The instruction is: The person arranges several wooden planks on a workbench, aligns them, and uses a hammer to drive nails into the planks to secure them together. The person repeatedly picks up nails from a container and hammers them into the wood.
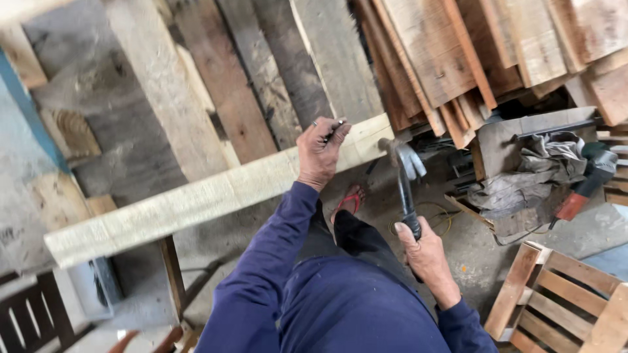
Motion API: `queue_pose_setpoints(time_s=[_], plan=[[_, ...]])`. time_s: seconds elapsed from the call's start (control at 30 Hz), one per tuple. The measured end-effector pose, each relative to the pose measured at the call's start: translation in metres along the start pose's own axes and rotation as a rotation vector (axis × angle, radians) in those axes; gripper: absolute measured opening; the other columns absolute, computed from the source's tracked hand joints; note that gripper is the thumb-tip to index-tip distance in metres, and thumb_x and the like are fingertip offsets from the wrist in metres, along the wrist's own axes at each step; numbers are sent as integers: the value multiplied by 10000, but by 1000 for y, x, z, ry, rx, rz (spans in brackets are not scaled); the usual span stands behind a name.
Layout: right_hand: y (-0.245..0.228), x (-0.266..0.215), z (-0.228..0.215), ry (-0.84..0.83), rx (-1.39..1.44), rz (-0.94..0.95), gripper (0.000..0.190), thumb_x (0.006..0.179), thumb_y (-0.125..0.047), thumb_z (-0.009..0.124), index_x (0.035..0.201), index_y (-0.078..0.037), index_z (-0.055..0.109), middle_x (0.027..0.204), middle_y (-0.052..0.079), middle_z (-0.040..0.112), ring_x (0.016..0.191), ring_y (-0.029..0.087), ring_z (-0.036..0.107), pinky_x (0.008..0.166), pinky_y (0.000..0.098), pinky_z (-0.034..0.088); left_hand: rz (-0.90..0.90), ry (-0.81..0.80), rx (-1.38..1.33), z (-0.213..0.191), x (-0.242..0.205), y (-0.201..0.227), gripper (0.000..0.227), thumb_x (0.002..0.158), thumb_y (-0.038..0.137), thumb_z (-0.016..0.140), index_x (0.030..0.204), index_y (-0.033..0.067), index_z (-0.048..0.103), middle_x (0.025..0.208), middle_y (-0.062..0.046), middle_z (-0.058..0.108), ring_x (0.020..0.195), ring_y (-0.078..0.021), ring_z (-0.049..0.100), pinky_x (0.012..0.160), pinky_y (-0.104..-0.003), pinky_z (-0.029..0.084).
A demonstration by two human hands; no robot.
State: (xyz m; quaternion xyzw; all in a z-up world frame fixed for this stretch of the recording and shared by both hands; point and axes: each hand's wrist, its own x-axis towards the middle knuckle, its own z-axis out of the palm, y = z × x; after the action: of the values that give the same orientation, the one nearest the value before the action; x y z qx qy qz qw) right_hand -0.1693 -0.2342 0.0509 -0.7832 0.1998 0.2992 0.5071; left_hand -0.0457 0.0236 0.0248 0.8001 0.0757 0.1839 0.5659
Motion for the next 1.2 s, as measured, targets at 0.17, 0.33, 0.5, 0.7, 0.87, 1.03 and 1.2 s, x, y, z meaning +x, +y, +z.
queue_pose_setpoints(time_s=[0.17, 0.33, 0.5, 0.7, 0.87, 1.03, 1.2], plan=[[-6, -4, -5, 23, -49, -23, 256, 913, -298, 699, 911, -56, 616, 579, 18, 560, 459, 107, 526, 444, 295, 445, -144, 249, 0, -62, -43, 1, 121, 985, 133, 741, 1000, 25, 689, 860, -51, 704, 779, -116, 642, 729, -270, 535], [-7, -21, 17, -199, -88, -162, 279, 901, -253, 741, 928, 1, 629, 595, 18, 557, 485, 91, 501, 446, 292, 417, -194, 573, 35, -126, -118, 1, 123, 1086, 122, 588, 1028, 26, 637, 927, -59, 698, 868, -107, 638, 826, -271, 523], [-32, -30, 70, -347, -297, -215, 277, 874, -279, 756, 953, -27, 673, 585, 13, 578, 502, 78, 493, 459, 281, 426, -587, 1021, -449, -221, -146, -37, 159, 1031, 175, 605, 935, 61, 551, 763, -19, 617, 530, -48, 406, 448, -233, 317], [-71, -42, 150, -297, -304, -132, 265, 895, -262, 731, 953, -8, 678, 576, 48, 591, 480, 100, 515, 451, 292, 423, -920, 781, -546, -280, -177, -109, 62, 931, 125, 591, 973, 79, 587, 702, -18, 595, 454, -71, 413, 367, -255, 251], [-92, -34, 193, -171, 32, -194, 215, 975, -229, 677, 986, -25, 614, 663, 3, 556, 503, 85, 499, 445, 272, 422, -747, 120, -287, -284, -181, -186, 165, 950, 138, 675, 965, -26, 674, 780, -75, 671, 642, -147, 584, 554, -321, 473], [-117, -38, 151, 83, -98, -101, 234, 1003, -280, 645, 1005, -59, 569, 670, 13, 552, 504, 101, 522, 431, 297, 451, -143, -53, 319, -273, -192, -202, 234, 840, 155, 786, 1011, -3, 761, 920, -140, 762, 830, -271, 688, 727, -381, 526], [-115, -6, 109, 223, -130, -36, 341, 1023, -384, 634, 1017, -53, 551, 678, 15, 550, 503, 115, 520, 441, 307, 446, -776, -81, -177, -259, -207, -197, 164, 920, 119, 684, 905, -44, 700, 777, -96, 712, 669, -171, 650, 622, -299, 517]])
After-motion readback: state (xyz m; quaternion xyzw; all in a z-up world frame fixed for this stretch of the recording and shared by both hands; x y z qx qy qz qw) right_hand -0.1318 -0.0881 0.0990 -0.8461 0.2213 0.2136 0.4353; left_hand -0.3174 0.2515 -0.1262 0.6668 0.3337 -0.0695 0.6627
